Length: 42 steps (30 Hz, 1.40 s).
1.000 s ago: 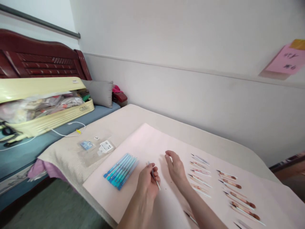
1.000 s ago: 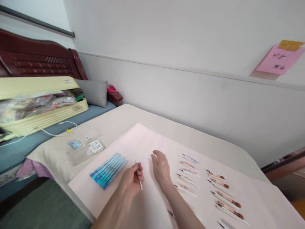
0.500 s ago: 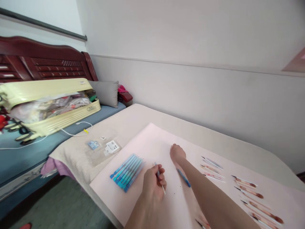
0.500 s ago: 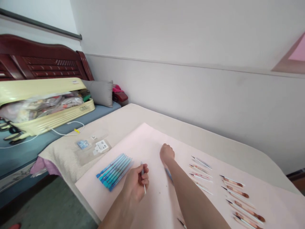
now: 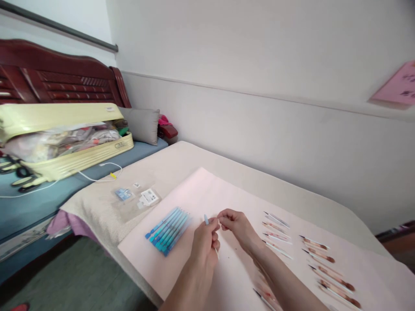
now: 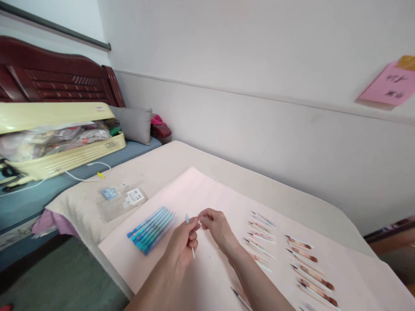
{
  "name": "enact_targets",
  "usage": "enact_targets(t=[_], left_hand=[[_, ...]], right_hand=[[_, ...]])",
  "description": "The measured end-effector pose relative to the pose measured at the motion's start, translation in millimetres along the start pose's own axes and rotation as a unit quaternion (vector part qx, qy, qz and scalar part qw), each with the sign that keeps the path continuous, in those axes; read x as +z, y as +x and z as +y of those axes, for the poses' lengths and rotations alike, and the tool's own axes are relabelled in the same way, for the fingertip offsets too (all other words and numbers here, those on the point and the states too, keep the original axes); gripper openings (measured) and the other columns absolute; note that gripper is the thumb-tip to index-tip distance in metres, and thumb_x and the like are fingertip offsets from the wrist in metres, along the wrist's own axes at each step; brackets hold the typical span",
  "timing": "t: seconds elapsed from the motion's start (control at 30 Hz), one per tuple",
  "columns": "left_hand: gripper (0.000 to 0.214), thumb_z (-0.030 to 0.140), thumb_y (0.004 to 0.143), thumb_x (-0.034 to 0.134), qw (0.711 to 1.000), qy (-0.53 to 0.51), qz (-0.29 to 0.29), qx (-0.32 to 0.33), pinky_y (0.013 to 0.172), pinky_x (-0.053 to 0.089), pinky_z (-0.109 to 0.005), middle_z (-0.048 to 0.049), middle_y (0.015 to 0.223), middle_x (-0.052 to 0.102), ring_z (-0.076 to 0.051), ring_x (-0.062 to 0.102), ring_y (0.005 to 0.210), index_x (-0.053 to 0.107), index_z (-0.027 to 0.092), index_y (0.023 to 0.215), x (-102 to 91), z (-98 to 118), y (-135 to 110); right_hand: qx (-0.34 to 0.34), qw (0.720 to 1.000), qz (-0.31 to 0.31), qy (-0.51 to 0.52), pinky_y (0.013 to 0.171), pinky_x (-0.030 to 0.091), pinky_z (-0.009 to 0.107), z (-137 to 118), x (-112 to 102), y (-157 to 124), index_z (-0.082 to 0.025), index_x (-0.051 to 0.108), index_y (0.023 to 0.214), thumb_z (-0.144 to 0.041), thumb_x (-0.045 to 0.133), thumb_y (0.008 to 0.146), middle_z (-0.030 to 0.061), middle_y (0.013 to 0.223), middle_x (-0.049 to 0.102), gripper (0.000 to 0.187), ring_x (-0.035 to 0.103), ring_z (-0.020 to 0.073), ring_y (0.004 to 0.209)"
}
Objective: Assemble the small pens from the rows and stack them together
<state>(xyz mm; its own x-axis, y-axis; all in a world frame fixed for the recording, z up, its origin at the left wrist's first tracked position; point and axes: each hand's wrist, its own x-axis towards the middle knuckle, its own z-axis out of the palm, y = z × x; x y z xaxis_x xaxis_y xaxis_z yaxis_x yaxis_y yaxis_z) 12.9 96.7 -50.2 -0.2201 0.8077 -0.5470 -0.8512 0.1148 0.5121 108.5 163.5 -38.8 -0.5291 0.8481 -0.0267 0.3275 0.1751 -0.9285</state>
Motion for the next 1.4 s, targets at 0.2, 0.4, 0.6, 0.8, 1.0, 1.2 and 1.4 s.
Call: enact_targets(t=[0.2,0.4,0.6,0.8,1.0,1.2,1.4], left_hand=[[0.015,0.014,0.064,0.069,0.999,0.024,0.008,0.024,0.033,0.014,-0.014,0.0063,0.050,0.036,-0.001,0.024,0.037,0.056,0.011,0.072,1.3,-8.6,-1.8],[0.015,0.014,0.067,0.067,1.000,0.010,0.011,0.021,0.033,0.017,-0.013,0.0035,0.061,0.043,0.001,0.027,0.039,0.053,0.011,0.072,1.4,1.4,-3.0],[0.013,0.014,0.070,0.065,1.000,0.010,0.007,0.002,0.033,0.017,-0.012,0.0029,0.063,0.043,0.001,0.028,0.039,0.053,0.011,0.074,1.2,5.3,-5.8],[0.010,0.012,0.071,0.062,1.000,0.029,-0.003,-0.005,0.034,0.018,-0.012,0.0026,0.063,0.043,0.001,0.028,0.040,0.052,0.010,0.074,-0.3,1.3,-5.0],[0.010,0.010,0.070,0.059,0.997,0.072,-0.020,-0.028,0.034,0.014,-0.014,0.0043,0.058,0.040,0.001,0.026,0.038,0.050,0.011,0.072,0.8,-16.2,-4.7],[0.010,0.011,0.069,0.059,0.995,0.098,-0.028,-0.004,0.034,0.013,-0.015,0.0040,0.060,0.041,0.001,0.026,0.039,0.050,0.012,0.073,-3.3,-26.9,-6.0],[0.012,0.012,0.067,0.062,0.989,0.143,-0.038,0.019,0.034,0.014,-0.015,0.0039,0.060,0.041,0.001,0.026,0.038,0.051,0.012,0.072,-3.8,-27.3,-4.6]], right_hand=[[0.058,0.993,0.044,0.094,0.050,0.039,0.022,-5.5,8.5,-17.6,-0.017,0.052,0.076,-0.028,0.052,0.071,-0.0043,0.053,0.052,0.012,0.050,0.0102,0.050],[0.023,0.905,0.121,-0.408,0.065,0.039,0.028,24.1,-24.8,-35.2,-0.019,0.054,0.082,-0.024,0.041,0.082,0.0076,0.086,0.062,0.015,0.058,0.0188,0.080],[0.131,0.839,0.060,-0.525,0.060,0.038,0.029,71.6,-30.2,-37.3,-0.016,0.058,0.086,-0.018,0.041,0.082,0.0115,0.086,0.064,0.018,0.062,0.0228,0.075],[0.089,0.879,0.067,-0.463,0.062,0.039,0.024,53.9,-22.9,-60.1,-0.018,0.055,0.078,-0.020,0.037,0.084,0.0044,0.078,0.064,0.019,0.061,0.0157,0.071],[0.045,0.969,0.138,-0.200,0.059,0.040,0.024,34.7,-1.1,-101.1,-0.021,0.058,0.079,-0.030,0.043,0.082,-0.0003,0.066,0.059,0.018,0.058,0.0150,0.062],[0.028,0.964,0.165,-0.206,0.058,0.038,0.024,32.4,3.9,-101.6,-0.021,0.059,0.072,-0.025,0.047,0.079,0.0015,0.069,0.059,0.015,0.057,0.0156,0.065],[0.008,0.956,0.174,-0.236,0.058,0.034,0.023,28.2,-1.7,-104.0,-0.019,0.055,0.065,-0.019,0.045,0.080,0.0009,0.068,0.055,0.018,0.052,0.0133,0.063]])
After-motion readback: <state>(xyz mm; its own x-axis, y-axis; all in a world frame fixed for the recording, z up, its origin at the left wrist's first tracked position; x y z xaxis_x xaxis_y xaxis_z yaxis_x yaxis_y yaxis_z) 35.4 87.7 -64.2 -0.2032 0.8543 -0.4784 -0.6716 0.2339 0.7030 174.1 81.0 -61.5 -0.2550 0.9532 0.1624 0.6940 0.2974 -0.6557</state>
